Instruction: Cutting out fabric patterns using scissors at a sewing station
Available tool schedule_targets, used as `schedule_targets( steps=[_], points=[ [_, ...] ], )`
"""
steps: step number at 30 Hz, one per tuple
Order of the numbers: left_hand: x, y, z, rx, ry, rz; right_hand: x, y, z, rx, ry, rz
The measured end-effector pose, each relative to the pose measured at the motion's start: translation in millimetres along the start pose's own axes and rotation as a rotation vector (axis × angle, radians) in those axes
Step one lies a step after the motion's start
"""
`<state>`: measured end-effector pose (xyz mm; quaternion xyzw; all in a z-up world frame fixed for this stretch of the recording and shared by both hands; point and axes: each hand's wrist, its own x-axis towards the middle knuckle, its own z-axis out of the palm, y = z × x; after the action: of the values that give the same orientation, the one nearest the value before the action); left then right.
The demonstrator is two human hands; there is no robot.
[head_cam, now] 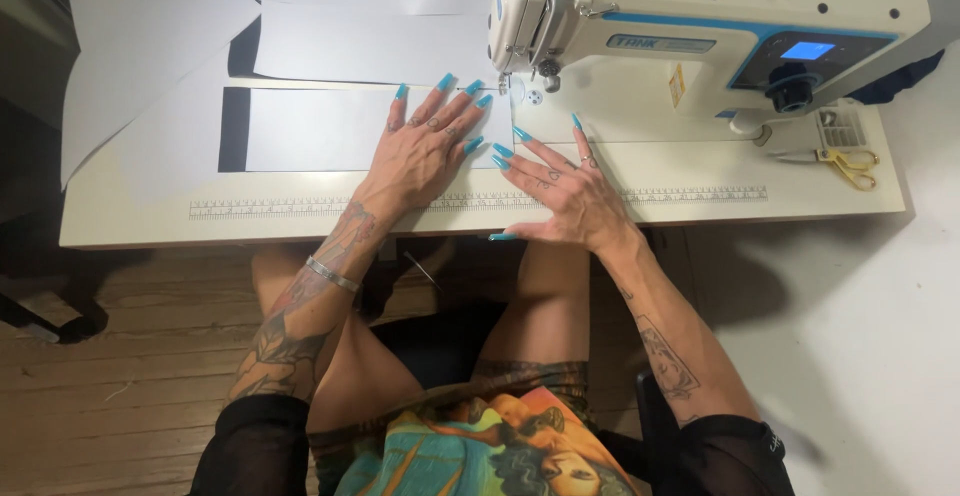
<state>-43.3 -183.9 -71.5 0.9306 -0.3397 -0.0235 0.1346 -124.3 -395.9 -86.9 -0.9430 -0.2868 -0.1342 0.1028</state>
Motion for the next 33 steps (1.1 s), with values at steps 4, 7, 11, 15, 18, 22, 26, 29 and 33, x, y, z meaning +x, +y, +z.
schedule_targets(
  steps=[4, 7, 11, 15, 18, 22, 26, 29, 33],
  points=[
    [-5.1, 7.3, -3.7, -0.027, 0.059, 0.04, -4.7, 0.0, 3.9, -0.001, 0.013, -0.031],
    [-3.0, 6.2, -3.5, -0.01, 0.02, -0.003, -1.7, -2.0, 1.3, 0.009, 0.025, -0.043],
    [-3.6, 7.7, -5.2, -0.004, 0.041, -0.002, -1.4, -3.0, -0.2, 0.018, 0.008, -0.051],
    [-4.2, 6.7, -6.1, -0.011, 0.02, 0.01, -2.3, -1.6, 1.2, -0.006, 0.001, -0.064],
    [-5.8, 8.6, -10.4, -0.001, 0.013, 0.008, -1.2, -1.1, 0.7, 0.004, -0.018, -0.059],
    [-6.1, 6.7, -8.0, -0.005, 0.021, 0.007, 1.2, -3.4, -3.6, 0.01, -0.013, -0.062],
    [-7.1, 7.4, -6.6, -0.015, 0.012, -0.017, -2.8, -3.6, 0.0, 0.003, -0.007, -0.053],
    [-3.4, 2.3, -4.6, -0.012, 0.051, 0.024, -3.4, 3.7, 8.2, -0.025, 0.011, -0.066],
    [-2.2, -6.3, 5.9, -0.019, 0.084, 0.126, 2.2, -7.6, -11.0, -0.161, 0.08, -0.237]
  ],
)
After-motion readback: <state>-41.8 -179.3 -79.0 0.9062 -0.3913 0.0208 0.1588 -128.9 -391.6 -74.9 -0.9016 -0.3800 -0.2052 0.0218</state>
